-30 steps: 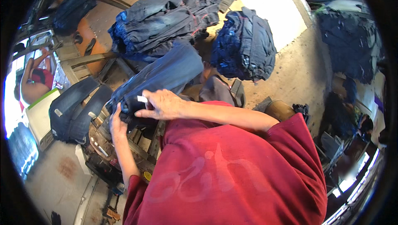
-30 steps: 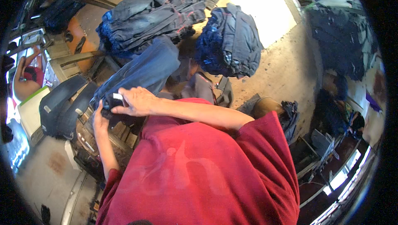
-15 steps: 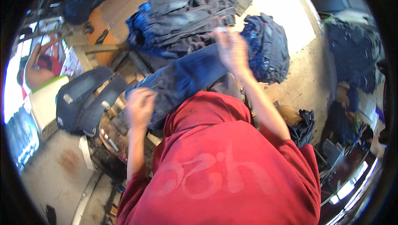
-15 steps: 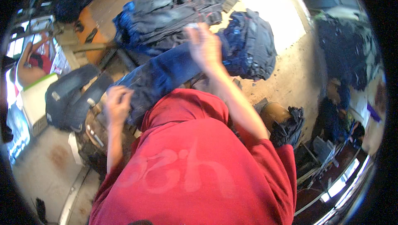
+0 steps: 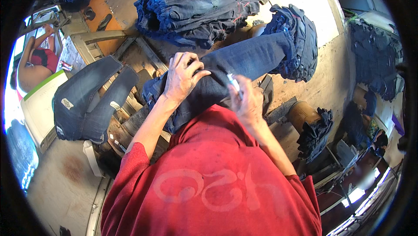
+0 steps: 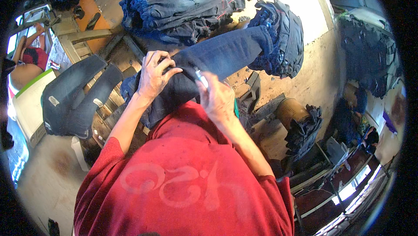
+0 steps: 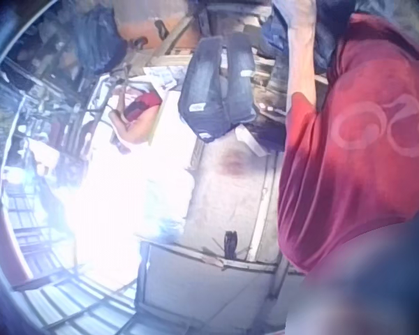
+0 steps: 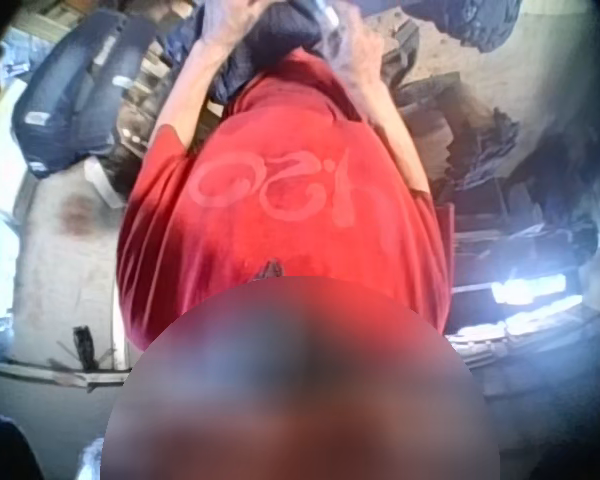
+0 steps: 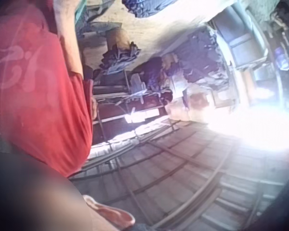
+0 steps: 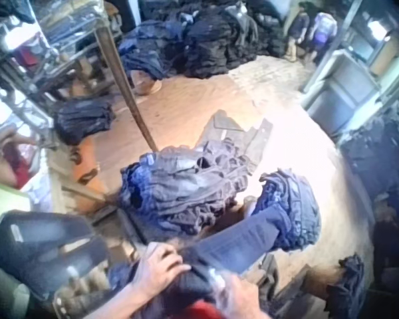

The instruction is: The person repeatedly picks up dark trousers from a pile, uses a white marker to draw lines on the fabric, and places them back on the pile. The process is repeated for multiple items.

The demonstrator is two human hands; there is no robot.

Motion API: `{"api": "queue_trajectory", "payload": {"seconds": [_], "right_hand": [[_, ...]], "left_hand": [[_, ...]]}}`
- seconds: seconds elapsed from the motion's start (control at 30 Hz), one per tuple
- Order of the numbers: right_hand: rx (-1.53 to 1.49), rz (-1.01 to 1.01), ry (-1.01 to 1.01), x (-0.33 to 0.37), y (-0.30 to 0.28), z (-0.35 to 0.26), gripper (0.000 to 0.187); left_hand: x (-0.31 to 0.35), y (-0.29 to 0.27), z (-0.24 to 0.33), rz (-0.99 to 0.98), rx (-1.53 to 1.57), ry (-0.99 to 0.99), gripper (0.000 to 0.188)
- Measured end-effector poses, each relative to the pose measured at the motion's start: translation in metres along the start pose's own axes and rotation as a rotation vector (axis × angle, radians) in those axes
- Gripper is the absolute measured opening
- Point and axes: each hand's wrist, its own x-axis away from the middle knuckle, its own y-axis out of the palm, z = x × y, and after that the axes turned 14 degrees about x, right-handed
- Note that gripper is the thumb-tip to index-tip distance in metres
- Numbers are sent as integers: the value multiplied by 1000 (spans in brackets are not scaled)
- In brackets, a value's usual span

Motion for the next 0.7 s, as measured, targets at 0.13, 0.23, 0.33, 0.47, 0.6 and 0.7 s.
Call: {"api": "queue_trajectory", "payload": {"seconds": [0.13,0.23,0.33,0.47,0.6,0.7], "right_hand": [[109,91,-178,7,18,-20,31],[140,164,-243,9,24,-25,27],[177,175,-222,7,32,-31,26],[225,142,-138,-7,51,-42,26],[281,109,-117,-22,68,-48,26],[319,71,-98,-31,77,-48,28]], "left_hand": [[-6,4,-18,-57,-52,108,30],[-15,-1,-30,-129,134,-24,33],[-31,-12,-46,-264,360,-79,38],[-47,-16,-62,-284,229,-8,28],[-48,-12,-68,-252,428,-159,17],[-46,-10,-68,-217,472,-142,17]]}}
